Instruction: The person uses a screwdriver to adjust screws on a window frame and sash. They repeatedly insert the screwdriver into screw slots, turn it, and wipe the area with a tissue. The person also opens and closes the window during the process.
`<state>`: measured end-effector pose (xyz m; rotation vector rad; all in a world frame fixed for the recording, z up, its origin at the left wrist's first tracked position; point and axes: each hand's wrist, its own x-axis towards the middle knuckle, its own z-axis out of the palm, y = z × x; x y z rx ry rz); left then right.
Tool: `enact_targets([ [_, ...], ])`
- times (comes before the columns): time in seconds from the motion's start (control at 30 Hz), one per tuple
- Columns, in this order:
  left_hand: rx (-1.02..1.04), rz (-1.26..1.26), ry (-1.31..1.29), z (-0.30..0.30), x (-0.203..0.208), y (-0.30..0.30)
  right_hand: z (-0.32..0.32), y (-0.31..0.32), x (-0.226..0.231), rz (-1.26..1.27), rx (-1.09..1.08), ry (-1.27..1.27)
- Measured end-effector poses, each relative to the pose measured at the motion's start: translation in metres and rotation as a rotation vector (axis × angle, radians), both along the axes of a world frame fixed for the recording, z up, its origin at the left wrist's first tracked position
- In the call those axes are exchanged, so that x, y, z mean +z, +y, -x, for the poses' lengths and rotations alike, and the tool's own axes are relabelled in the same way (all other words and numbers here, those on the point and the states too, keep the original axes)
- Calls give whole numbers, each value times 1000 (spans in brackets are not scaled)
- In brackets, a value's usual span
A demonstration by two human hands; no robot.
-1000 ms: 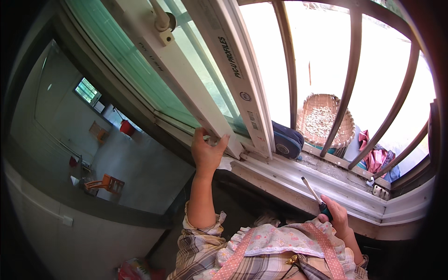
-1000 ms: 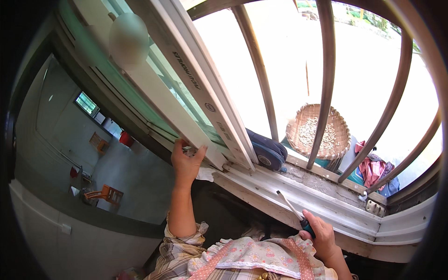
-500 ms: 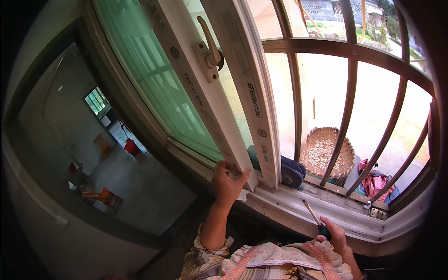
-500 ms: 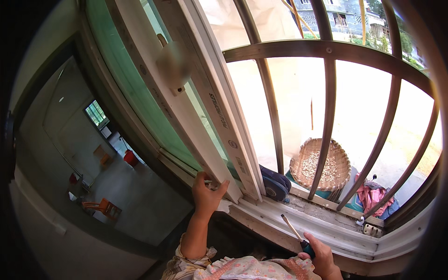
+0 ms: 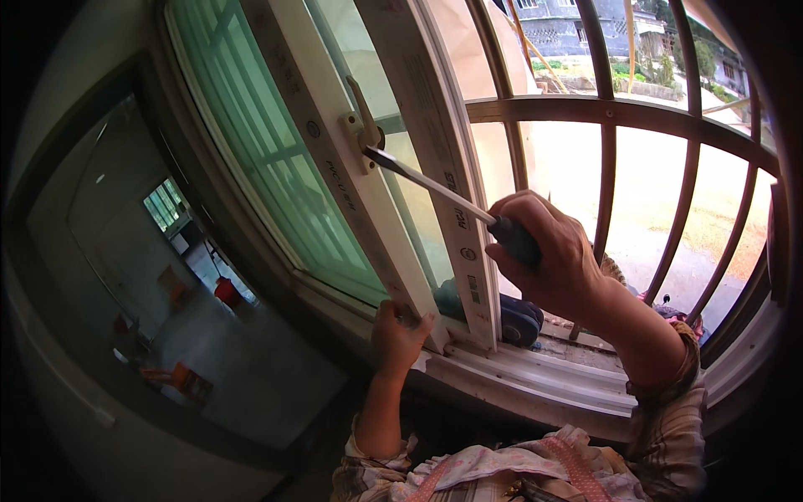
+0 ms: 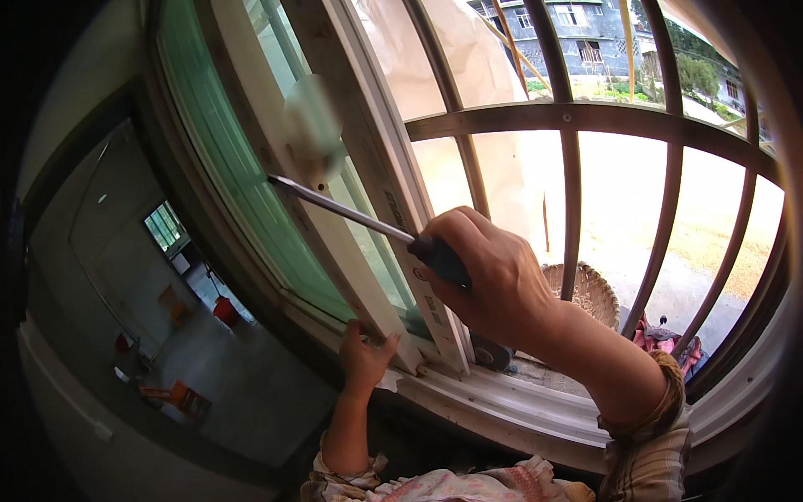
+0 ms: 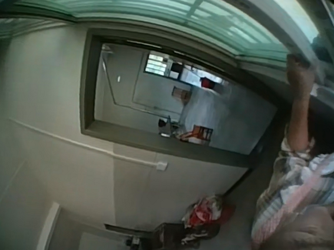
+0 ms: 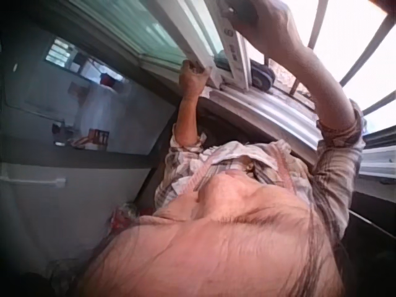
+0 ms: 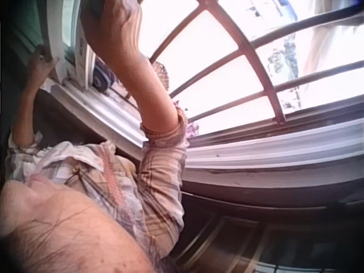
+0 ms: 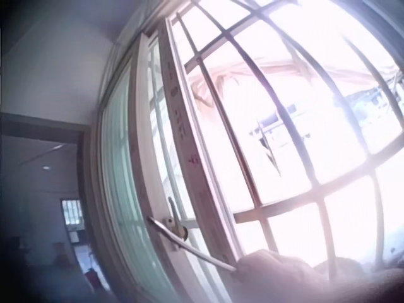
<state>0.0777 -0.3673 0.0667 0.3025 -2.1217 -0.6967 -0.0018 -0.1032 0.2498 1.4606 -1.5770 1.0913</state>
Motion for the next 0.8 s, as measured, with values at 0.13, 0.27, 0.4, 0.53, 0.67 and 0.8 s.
enact_targets([
  [0.13, 1, 25, -40, 0, 10, 3, -9, -45, 86, 40, 4, -62],
  [0.27, -25, -65, -53, 2, 11, 7, -1, -105, 130, 59, -247, 28],
  [0.4, 9, -74, -131, -4, 14, 10, 2, -127, 137, 40, -158, -120],
  [0.53, 34, -15, -79, 4, 13, 12, -16, -128, 95, 135, 70, 183],
  [0.67, 9, -49, -36, 0, 7, 3, -18, -129, 32, -178, 130, 194],
  [0.8, 0, -46, -84, 6, 10, 7, 1, -98, -8, -262, 107, 357],
])
